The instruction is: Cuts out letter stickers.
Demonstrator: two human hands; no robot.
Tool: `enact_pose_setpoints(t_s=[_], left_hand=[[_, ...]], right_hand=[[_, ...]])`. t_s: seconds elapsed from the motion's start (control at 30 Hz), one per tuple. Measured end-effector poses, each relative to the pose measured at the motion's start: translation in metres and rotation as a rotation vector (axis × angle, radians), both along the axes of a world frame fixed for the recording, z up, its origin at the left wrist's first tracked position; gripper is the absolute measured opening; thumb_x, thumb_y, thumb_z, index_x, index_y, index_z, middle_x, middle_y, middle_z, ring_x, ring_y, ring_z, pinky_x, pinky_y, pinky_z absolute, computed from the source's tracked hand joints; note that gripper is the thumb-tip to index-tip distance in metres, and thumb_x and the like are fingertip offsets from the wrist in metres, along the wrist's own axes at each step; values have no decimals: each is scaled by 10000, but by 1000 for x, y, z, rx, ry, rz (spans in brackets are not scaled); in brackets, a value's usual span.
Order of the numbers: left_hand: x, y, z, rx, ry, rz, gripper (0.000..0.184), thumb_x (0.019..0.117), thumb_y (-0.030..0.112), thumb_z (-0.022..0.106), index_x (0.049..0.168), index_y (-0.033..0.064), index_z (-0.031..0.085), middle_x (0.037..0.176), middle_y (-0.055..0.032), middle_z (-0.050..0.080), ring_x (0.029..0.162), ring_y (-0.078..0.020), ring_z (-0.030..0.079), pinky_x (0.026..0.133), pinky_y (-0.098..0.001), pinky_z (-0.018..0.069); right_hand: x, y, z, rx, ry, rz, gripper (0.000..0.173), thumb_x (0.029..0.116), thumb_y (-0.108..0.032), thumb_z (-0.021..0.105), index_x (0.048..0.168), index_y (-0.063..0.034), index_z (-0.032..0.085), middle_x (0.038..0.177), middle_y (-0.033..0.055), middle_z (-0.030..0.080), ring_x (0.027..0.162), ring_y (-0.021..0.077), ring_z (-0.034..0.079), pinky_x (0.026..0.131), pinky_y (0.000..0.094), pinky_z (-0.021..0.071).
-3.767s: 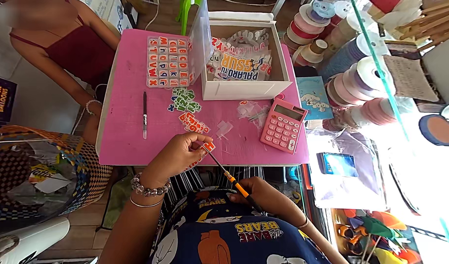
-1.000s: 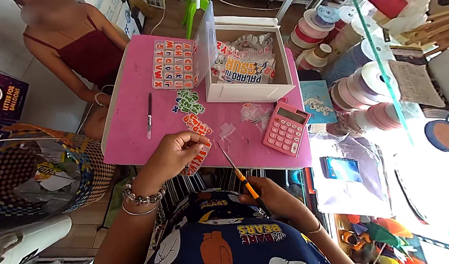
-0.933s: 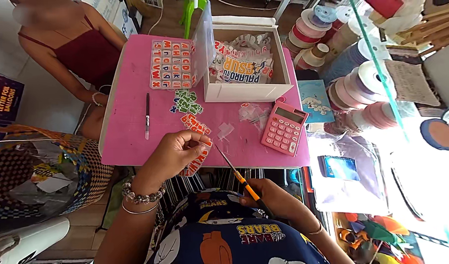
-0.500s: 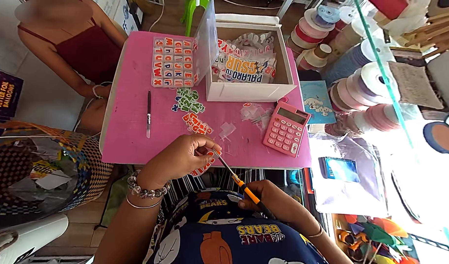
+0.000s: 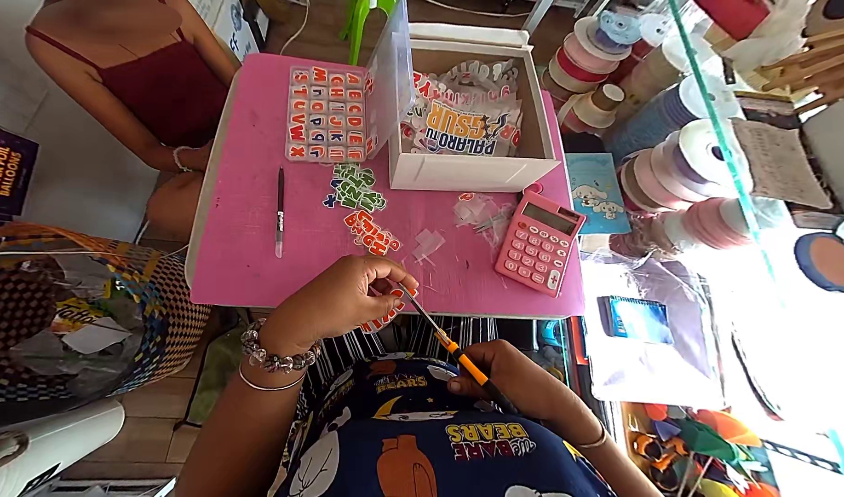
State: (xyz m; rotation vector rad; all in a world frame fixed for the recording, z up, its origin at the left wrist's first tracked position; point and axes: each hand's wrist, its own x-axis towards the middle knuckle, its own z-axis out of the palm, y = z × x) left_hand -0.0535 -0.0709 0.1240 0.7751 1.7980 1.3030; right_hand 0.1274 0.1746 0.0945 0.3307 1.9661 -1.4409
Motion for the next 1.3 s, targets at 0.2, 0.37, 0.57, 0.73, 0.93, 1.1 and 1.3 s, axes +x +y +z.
enact_pose_setpoints(t_s=[0.2,0.37,0.57,0.73,0.93,1.1,1.3], left_hand=[[0,0,0,-7,-2,-15,190,951,54,673,1131,90,721,1091,14,698,849,10,654,747,-147,550],[0,0,-1,-8,9,-30,193,950,60,676,1136,85,721,1113,7,695,866,7,657,757,-148,552],[0,1,-2,-3,7,-37,192,954,63,669,1138,81,721,1119,4,696,868,9,657,763,-151,553],[-1,2,-2,-14,2,-54,207,953,62,667,1151,89,721,1128,7,689,858,13,650,751,-145,546],[-10,3,-10,-111,133,146,230,945,6,682,1156,93,707,995,-24,697,767,-59,649,699,-228,558],[-21,13,-26,-305,441,274,233,985,-6,613,1188,55,710,1192,-108,670,915,-185,674,811,-368,575],[-22,15,-37,-273,611,278,256,968,-28,619,1193,44,717,1248,-129,663,1000,-229,669,865,-398,562]], right_hand=[[1,1,-1,3,-1,4,380,848,-450,814,732,-145,619,562,-103,504,489,-22,454,474,169,360],[1,1,-1,31,3,10,397,847,-468,811,724,-147,613,559,-99,500,488,-21,453,472,173,357],[3,2,-3,25,-5,-5,386,854,-448,813,730,-140,618,557,-91,515,482,-15,465,469,175,372],[4,4,-6,62,-7,-1,394,858,-455,808,723,-135,623,560,-82,535,487,-6,492,475,187,398],[4,5,-8,121,-36,-4,399,879,-455,786,721,-129,619,560,-78,527,486,1,490,482,200,404],[5,4,-11,195,-53,33,440,879,-493,775,712,-126,599,563,-68,507,494,18,472,491,226,387],[5,4,-8,228,-58,64,461,889,-517,758,718,-121,595,572,-60,498,506,33,466,503,243,382]])
